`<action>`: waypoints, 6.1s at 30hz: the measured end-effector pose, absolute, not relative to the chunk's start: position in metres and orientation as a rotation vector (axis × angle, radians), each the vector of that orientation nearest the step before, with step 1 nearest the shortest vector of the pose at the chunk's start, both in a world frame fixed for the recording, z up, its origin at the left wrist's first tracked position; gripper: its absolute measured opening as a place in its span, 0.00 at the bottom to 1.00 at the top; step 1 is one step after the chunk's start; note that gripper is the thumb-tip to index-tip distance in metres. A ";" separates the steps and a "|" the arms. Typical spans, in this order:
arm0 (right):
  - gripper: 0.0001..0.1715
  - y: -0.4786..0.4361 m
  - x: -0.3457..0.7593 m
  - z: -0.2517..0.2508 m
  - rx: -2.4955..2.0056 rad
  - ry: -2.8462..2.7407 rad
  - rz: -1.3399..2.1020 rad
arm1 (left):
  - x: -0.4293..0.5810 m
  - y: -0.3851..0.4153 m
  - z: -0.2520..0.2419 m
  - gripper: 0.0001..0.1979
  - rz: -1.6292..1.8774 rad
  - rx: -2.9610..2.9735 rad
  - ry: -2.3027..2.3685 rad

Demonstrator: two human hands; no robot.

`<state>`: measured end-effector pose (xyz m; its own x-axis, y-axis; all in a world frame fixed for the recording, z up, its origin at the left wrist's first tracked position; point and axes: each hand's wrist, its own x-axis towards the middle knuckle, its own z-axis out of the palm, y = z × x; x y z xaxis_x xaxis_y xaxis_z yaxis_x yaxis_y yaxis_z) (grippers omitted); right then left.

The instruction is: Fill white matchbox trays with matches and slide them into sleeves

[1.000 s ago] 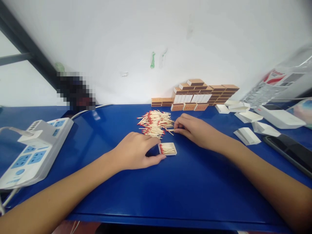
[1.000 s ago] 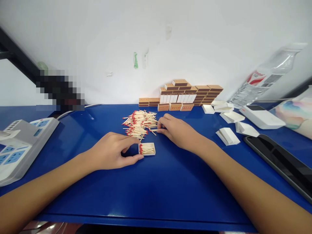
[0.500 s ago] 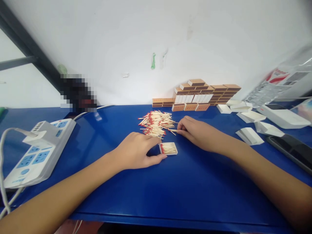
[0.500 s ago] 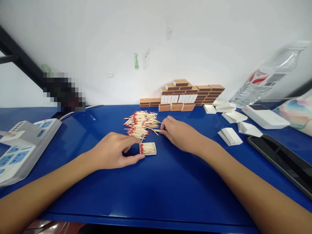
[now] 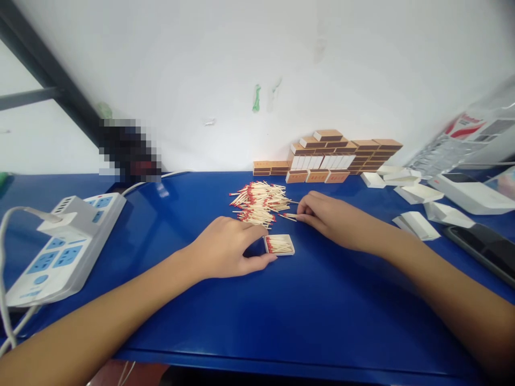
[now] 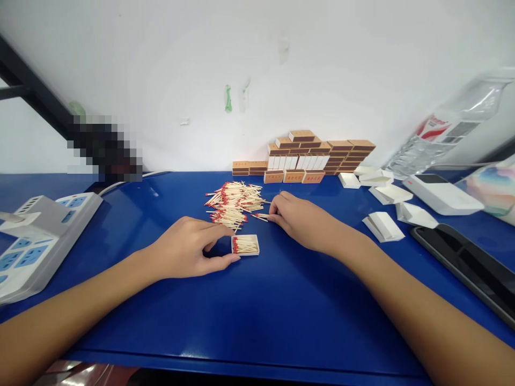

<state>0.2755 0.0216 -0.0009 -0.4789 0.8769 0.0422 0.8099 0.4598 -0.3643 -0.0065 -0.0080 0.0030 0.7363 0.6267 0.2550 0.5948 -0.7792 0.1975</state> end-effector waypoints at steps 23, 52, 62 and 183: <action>0.11 -0.009 0.253 0.010 -1.296 -2.523 0.283 | -0.007 -0.005 0.001 0.19 0.489 2.821 1.111; 0.15 -0.026 0.242 0.021 -1.351 -2.672 0.429 | -0.006 -0.007 0.003 0.18 0.523 2.803 1.115; 0.10 -0.018 0.249 0.021 -1.253 -2.665 0.375 | -0.007 -0.006 0.003 0.19 0.496 2.826 1.097; 0.09 -0.022 0.240 0.016 -1.169 -2.640 0.421 | -0.006 -0.007 0.004 0.18 0.418 2.869 0.972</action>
